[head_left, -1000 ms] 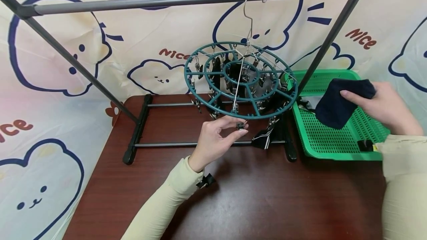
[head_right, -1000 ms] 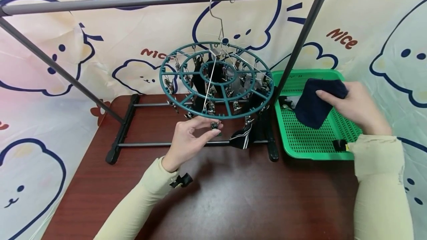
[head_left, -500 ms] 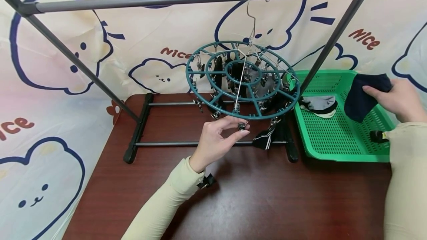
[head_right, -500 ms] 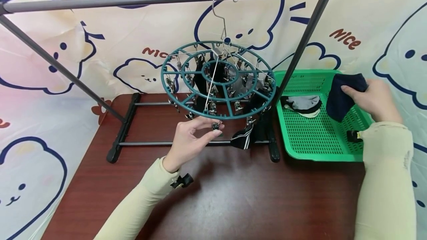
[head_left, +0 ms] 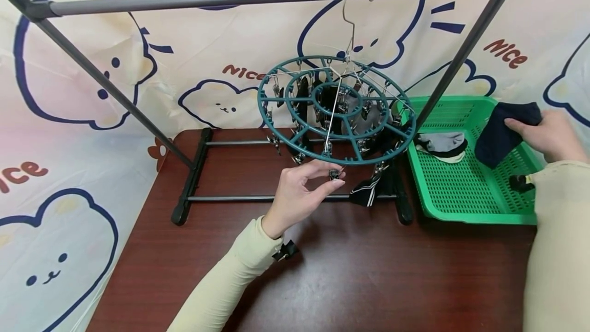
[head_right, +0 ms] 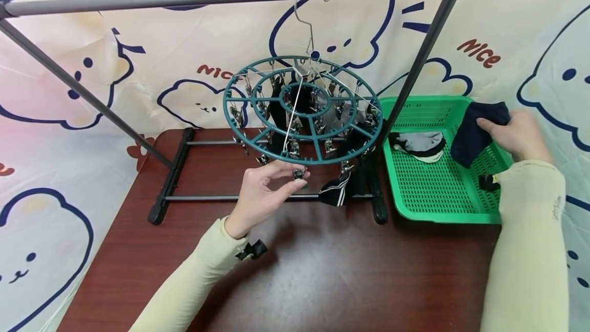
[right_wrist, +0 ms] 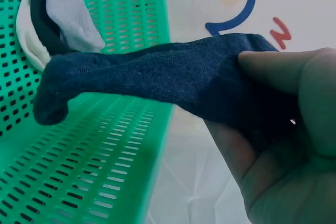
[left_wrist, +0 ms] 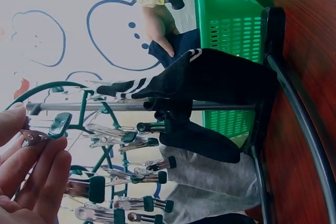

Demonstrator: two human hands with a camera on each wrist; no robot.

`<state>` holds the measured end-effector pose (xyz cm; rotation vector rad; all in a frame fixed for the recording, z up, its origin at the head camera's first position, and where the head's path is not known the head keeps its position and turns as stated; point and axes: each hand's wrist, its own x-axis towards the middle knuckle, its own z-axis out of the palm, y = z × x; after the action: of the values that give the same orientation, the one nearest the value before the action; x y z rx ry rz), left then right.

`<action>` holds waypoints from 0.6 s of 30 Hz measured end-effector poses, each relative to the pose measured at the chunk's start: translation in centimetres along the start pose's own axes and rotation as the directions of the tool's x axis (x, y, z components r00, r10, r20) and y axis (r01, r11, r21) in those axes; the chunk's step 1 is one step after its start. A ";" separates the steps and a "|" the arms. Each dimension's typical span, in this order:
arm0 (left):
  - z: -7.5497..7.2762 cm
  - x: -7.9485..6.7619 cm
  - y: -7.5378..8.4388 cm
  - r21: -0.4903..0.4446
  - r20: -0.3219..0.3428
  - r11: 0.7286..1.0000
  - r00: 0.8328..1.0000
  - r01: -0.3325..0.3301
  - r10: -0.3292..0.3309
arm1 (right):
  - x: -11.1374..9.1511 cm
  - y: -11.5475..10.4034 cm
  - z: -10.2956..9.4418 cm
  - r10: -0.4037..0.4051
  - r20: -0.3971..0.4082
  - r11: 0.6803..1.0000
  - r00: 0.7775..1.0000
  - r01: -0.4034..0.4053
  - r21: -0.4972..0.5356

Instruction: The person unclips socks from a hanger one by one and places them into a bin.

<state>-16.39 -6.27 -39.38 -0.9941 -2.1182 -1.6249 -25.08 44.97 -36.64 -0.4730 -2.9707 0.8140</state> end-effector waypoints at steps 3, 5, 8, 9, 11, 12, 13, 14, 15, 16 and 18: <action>0.0 0.0 0.1 0.000 0.004 1.000 1.000 0.001 -0.001 | 0.5 0.4 0.1 0.005 0.000 1.000 1.000 -0.005 -0.005; 0.0 0.0 0.1 -0.001 0.007 1.000 1.000 0.000 0.000 | 0.7 0.6 0.0 0.012 0.007 1.000 1.000 -0.012 -0.005; -0.1 0.0 0.1 -0.007 0.010 1.000 1.000 0.001 -0.001 | 0.9 1.0 0.1 0.028 0.018 1.000 0.999 -0.028 -0.003; -0.1 0.0 0.1 -0.010 0.012 1.000 1.000 0.002 -0.002 | 1.0 1.1 0.1 0.034 0.025 0.999 0.999 -0.034 -0.007; -0.1 0.0 0.1 -0.014 0.014 1.000 1.000 0.004 -0.003 | 1.0 1.3 0.0 0.048 0.045 0.999 0.998 -0.047 -0.013; -0.1 0.0 0.1 -0.016 0.015 1.000 1.000 0.005 -0.005 | 1.0 1.4 0.1 0.051 0.053 0.999 0.997 -0.050 -0.022; -0.1 0.0 0.1 -0.016 0.017 1.000 1.000 0.005 -0.004 | 1.1 1.5 0.1 0.052 0.064 0.998 0.997 -0.050 -0.035; -0.1 0.0 0.1 -0.016 0.017 1.000 1.000 0.005 -0.005 | 1.1 1.6 0.1 0.053 0.075 0.997 0.996 -0.049 -0.051; -0.1 0.0 0.1 -0.016 0.018 1.000 1.000 0.006 -0.005 | 1.2 1.7 0.2 0.058 0.086 0.997 0.995 -0.053 -0.061; -0.1 0.0 0.1 -0.015 0.018 1.000 1.000 0.005 -0.005 | 1.2 1.7 0.2 0.062 0.092 0.996 0.994 -0.055 -0.074; -0.1 0.0 0.1 -0.013 0.017 1.000 1.000 0.005 -0.005 | 1.5 1.7 0.5 0.081 0.106 0.993 0.991 -0.071 -0.092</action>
<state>-16.38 -6.35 -39.28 -1.0106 -2.1257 -1.6403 -26.08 46.54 -37.95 -0.5669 -3.1176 0.7409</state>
